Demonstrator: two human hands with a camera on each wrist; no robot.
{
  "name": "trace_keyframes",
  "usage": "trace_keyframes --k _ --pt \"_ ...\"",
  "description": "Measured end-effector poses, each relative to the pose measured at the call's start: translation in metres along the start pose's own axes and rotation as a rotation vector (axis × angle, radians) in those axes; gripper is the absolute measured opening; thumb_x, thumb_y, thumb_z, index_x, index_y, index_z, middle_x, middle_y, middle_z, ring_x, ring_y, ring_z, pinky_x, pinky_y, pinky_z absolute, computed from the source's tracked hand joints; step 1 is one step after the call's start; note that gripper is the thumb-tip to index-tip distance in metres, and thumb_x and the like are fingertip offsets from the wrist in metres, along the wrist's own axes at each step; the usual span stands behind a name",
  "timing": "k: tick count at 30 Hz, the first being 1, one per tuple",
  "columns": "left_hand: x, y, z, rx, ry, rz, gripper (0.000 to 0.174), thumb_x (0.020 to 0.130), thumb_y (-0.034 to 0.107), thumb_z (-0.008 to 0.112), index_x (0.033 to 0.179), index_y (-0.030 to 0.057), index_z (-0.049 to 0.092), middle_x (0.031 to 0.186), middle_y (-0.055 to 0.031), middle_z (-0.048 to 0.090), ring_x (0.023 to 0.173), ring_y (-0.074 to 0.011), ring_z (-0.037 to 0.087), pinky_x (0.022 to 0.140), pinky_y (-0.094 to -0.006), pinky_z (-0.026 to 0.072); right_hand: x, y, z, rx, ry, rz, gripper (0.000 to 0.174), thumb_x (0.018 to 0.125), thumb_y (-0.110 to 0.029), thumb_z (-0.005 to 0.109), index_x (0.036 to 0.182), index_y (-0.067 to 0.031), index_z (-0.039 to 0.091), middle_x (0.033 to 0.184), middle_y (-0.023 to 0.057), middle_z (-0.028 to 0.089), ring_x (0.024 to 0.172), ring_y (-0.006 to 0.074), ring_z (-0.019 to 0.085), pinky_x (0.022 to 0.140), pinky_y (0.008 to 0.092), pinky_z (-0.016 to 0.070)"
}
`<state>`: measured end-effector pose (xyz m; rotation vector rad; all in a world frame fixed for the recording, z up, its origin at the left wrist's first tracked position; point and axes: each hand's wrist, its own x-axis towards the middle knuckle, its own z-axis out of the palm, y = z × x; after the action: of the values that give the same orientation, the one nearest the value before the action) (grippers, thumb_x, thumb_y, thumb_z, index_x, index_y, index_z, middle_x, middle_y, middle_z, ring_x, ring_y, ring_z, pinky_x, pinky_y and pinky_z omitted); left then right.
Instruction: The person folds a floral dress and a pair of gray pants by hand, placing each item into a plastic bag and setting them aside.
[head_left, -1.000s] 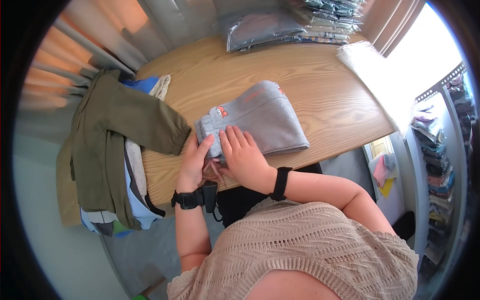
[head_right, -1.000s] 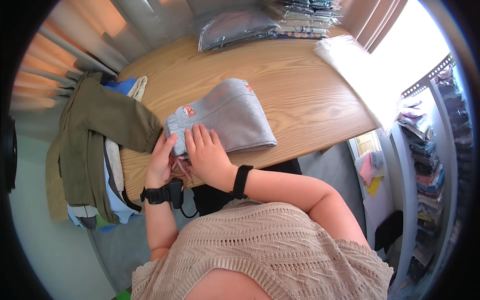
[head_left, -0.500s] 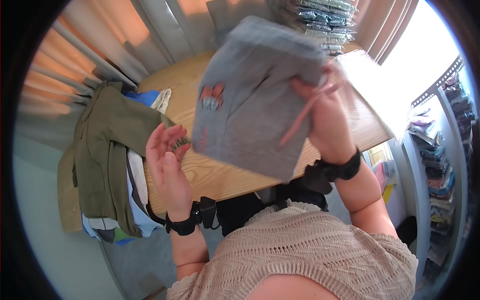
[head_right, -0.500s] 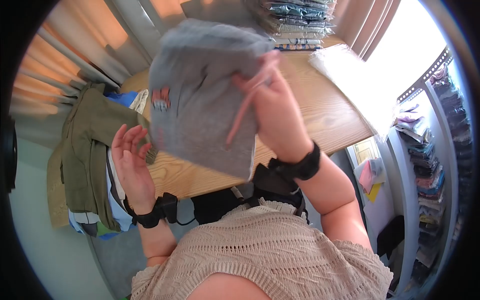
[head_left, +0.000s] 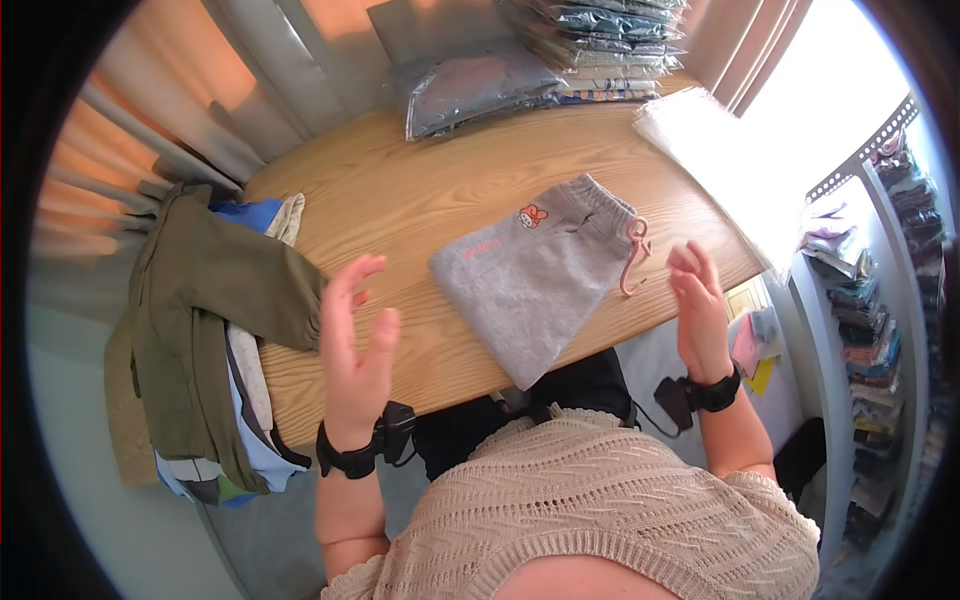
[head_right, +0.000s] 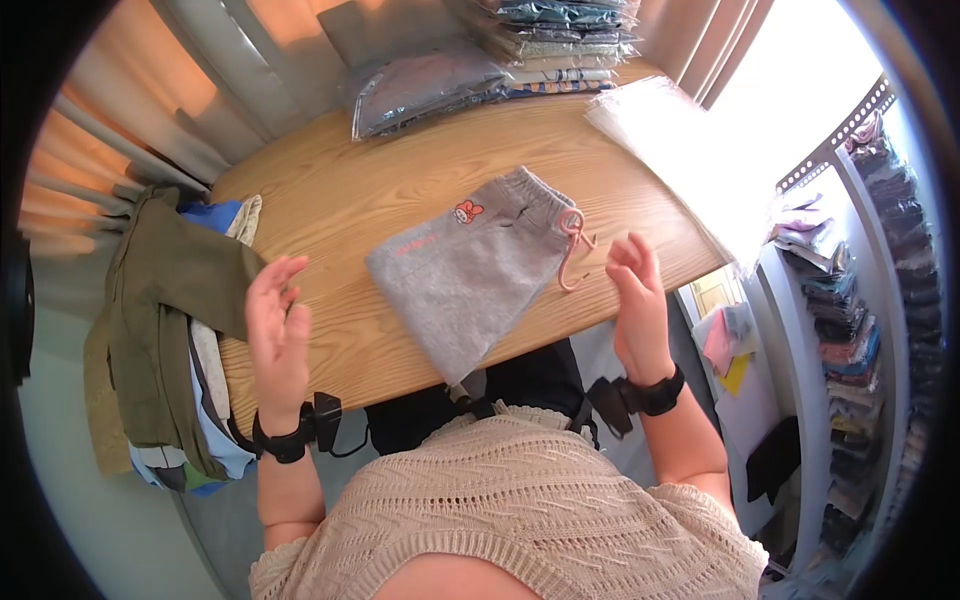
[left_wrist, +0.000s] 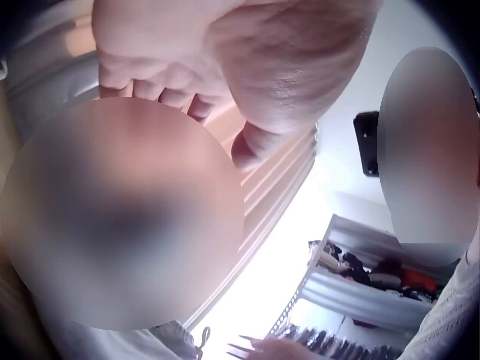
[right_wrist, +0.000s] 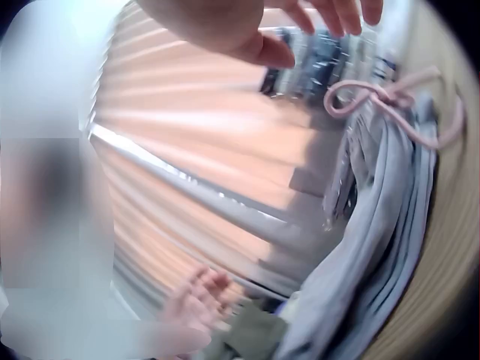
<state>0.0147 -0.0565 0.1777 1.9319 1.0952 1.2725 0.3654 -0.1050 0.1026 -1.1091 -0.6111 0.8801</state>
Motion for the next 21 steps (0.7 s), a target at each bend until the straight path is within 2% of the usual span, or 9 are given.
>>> trace_keyframes --k 1,3,5,8,10,15,17,18,21 --pt "0.004 0.001 0.007 -0.001 -0.009 0.0 0.051 0.089 0.025 0.057 0.131 0.0029 0.04 0.129 -0.0144 0.048 0.122 -0.0272 0.043 0.1 -0.0391 0.0334 0.002 -0.012 0.008 0.001 0.009 0.002 0.039 0.088 -0.006 0.051 0.127 -0.0005 0.047 0.127 0.014 0.05 0.119 0.0247 0.047 0.101 0.0338 0.0343" --pt "0.016 0.001 0.025 0.315 -0.369 0.074 0.065 0.085 0.036 0.061 0.138 0.0067 0.035 0.138 -0.0196 0.041 0.132 -0.032 0.033 0.108 -0.0427 0.0252 0.012 -0.035 0.027 -0.9 -0.323 -0.648 0.042 0.088 -0.009 0.053 0.129 -0.0087 0.048 0.135 0.0149 0.044 0.127 0.0286 0.04 0.105 0.0362 0.0308" --pt "0.026 -0.005 0.046 0.478 -0.546 0.121 0.072 0.083 0.041 0.062 0.141 0.0103 0.033 0.142 -0.0216 0.033 0.136 -0.035 0.025 0.109 -0.0456 0.0225 0.032 -0.044 0.044 -1.356 -0.637 -0.888 0.043 0.088 -0.018 0.056 0.13 -0.0191 0.049 0.142 0.0152 0.037 0.131 0.0313 0.036 0.107 0.0392 0.03" --pt "0.023 -0.028 0.062 0.751 -0.839 0.115 0.08 0.08 0.05 0.063 0.144 0.016 0.029 0.149 -0.0237 0.018 0.14 -0.0397 0.011 0.11 -0.0501 0.0186 0.074 -0.018 0.042 -1.668 -0.779 -1.089 0.045 0.088 -0.025 0.056 0.132 -0.0253 0.048 0.146 0.013 0.033 0.131 0.0318 0.035 0.106 0.0414 0.0325" --pt "0.018 -0.057 0.067 0.791 -0.987 0.036 0.085 0.08 0.058 0.058 0.146 0.0172 0.024 0.152 -0.0238 0.002 0.14 -0.0446 -0.001 0.11 -0.0531 0.0152 0.094 0.006 0.035 -1.611 -0.872 -0.989 0.046 0.088 -0.028 0.056 0.133 -0.0258 0.047 0.146 0.0117 0.032 0.131 0.032 0.036 0.106 0.0422 0.034" --pt "0.022 -0.054 0.069 0.757 -1.029 -0.004 0.088 0.079 0.058 0.059 0.147 0.0177 0.022 0.152 -0.0245 0.001 0.14 -0.0437 -0.004 0.108 -0.0594 0.0147 0.1 0.001 0.03 -1.574 -0.936 -0.853 0.053 0.089 -0.033 0.056 0.138 -0.0249 0.041 0.146 0.0121 0.031 0.129 0.0319 0.038 0.104 0.0409 0.0374" --pt "0.025 -0.053 0.067 0.774 -1.052 0.009 0.088 0.079 0.058 0.059 0.147 0.0174 0.021 0.152 -0.0248 0.001 0.14 -0.0436 -0.005 0.108 -0.0592 0.0143 0.116 -0.02 0.022 -0.983 -1.022 -0.44 0.057 0.089 -0.03 0.059 0.14 -0.0168 0.037 0.141 0.0193 0.037 0.124 0.0321 0.044 0.1 0.0385 0.0409" --pt "0.027 -0.052 0.068 0.774 -1.059 -0.005 0.089 0.079 0.058 0.059 0.147 0.0173 0.021 0.152 -0.0248 0.001 0.14 -0.0435 -0.005 0.108 -0.0589 0.0139 0.123 -0.033 0.011 -1.003 -0.985 -0.451 0.057 0.089 -0.03 0.059 0.14 -0.0168 0.037 0.141 0.0193 0.037 0.124 0.0321 0.044 0.1 0.0385 0.0409" --pt "0.033 -0.054 0.076 0.775 -1.067 -0.01 0.089 0.079 0.058 0.06 0.148 0.0177 0.02 0.152 -0.0243 0.0 0.14 -0.043 -0.006 0.109 -0.0579 0.0134 0.157 -0.055 -0.046 -1.46 -0.385 -0.548 0.057 0.084 -0.031 0.064 0.132 -0.0055 0.045 0.108 0.0213 0.061 0.102 0.037 0.056 0.088 0.0401 0.0461"
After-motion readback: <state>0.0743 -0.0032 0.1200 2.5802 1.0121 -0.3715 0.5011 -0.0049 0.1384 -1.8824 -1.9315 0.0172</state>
